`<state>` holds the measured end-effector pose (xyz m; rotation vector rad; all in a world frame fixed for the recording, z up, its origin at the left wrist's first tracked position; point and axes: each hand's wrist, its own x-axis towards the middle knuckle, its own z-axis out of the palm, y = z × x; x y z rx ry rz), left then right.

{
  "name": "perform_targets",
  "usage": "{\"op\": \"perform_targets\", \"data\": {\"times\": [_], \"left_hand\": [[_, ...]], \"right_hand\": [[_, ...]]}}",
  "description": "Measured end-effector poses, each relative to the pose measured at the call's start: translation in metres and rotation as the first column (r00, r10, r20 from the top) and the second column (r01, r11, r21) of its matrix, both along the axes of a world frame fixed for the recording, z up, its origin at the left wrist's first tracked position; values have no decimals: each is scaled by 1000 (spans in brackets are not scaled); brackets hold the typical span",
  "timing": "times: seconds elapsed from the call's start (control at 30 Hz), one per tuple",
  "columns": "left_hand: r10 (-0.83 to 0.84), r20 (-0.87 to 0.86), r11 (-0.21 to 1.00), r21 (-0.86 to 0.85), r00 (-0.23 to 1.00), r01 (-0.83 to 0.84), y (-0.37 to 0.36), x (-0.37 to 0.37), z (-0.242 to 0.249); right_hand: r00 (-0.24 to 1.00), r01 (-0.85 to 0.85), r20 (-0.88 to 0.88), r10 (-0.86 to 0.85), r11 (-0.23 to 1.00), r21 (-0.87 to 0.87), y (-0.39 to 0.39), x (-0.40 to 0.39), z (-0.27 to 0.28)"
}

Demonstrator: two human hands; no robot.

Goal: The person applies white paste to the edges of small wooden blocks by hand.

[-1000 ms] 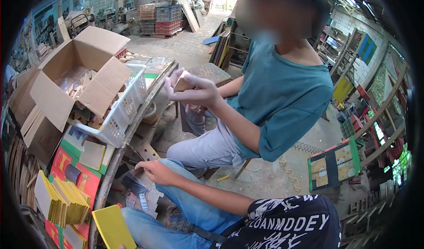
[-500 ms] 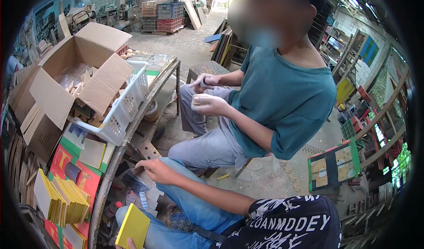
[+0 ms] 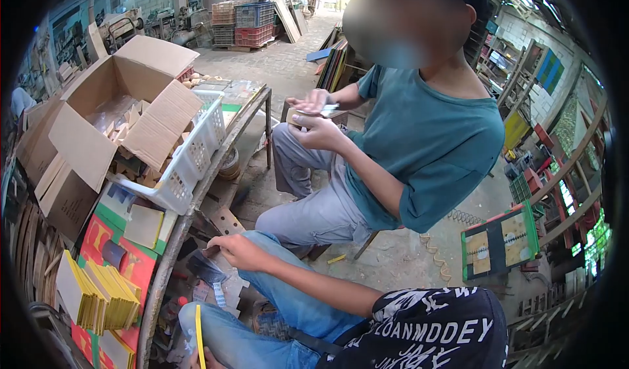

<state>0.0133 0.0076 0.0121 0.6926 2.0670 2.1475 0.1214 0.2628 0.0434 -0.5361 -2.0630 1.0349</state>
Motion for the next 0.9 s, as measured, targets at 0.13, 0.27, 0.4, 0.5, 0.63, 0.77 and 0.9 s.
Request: {"op": "perform_targets", "data": {"times": [0.13,0.27,0.4,0.5,0.63,0.77,0.9], "left_hand": [[-48,15,998,30,999,48,0,-3,-16],[-62,-46,997,39,997,64,-6,-12,-13],[-70,-372,997,-16,926,69,-30,-28,30],[-145,-565,932,-353,812,-79,-52,-27,100],[-143,-310,978,-189,940,86,-80,-43,132],[-54,-604,985,-165,795,-58,-94,-57,158],[-99,-477,995,-50,873,85,-115,-70,143]], "right_hand": [[998,44,33,-46,998,52,0,0,-1],[999,-21,29,23,999,-49,2,0,-2],[997,8,77,-5,999,-44,1,4,0],[998,0,69,2,999,-36,1,2,-2],[998,0,59,1,1000,-24,2,-1,-8],[998,37,44,-35,999,-28,0,0,-12],[999,24,38,-20,995,-93,2,-2,-10]]}}
